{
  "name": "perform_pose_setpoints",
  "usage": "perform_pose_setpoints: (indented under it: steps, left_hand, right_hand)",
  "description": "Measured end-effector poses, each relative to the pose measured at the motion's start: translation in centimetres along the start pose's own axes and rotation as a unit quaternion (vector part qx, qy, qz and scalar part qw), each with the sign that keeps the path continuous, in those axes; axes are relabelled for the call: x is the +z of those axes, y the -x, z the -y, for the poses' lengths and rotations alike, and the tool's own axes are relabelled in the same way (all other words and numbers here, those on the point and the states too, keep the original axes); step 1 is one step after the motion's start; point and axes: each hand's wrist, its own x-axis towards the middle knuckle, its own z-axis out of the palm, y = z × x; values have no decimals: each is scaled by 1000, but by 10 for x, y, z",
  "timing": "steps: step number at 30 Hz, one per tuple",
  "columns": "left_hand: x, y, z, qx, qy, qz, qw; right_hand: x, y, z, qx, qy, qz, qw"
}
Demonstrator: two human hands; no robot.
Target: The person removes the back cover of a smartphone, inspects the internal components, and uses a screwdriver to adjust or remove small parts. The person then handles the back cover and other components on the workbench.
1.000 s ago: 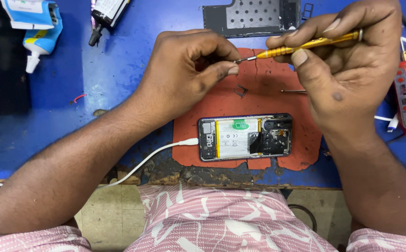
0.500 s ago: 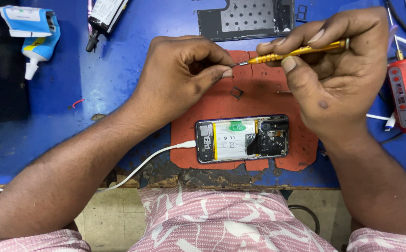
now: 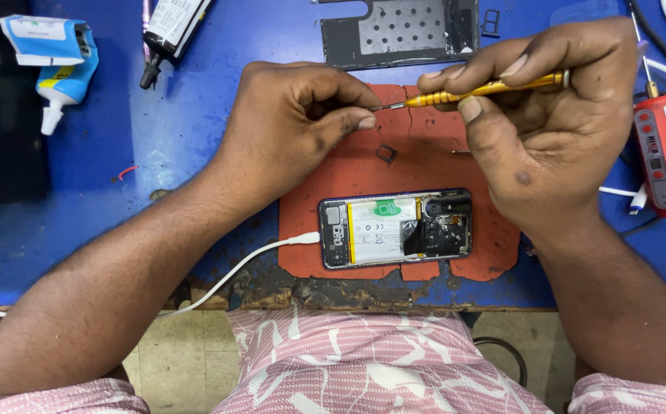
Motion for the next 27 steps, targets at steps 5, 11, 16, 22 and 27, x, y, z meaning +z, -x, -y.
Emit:
perform_pose_setpoints:
  steps: [5,11,16,22,27]
  left_hand:
    - [-1,0,0,3,-30,-2,1000]
    - [-8,1,-2,87,-100,17,991]
    - [-13,1,-5,160,-154,14,975]
    - [-18,-1,-2,198,-171,6,965]
    - [-17,2,-4,224,-167,8,960]
  right_hand:
    - [2,-8,6,6,-7,-24,1000]
    - [-7,-13,25,-7,21,-64,998]
    - [-24,1,42,-22,59,-92,994]
    - [-37,55,49,17,87,-106,990]
    - [-35,109,34,19,122,-113,986]
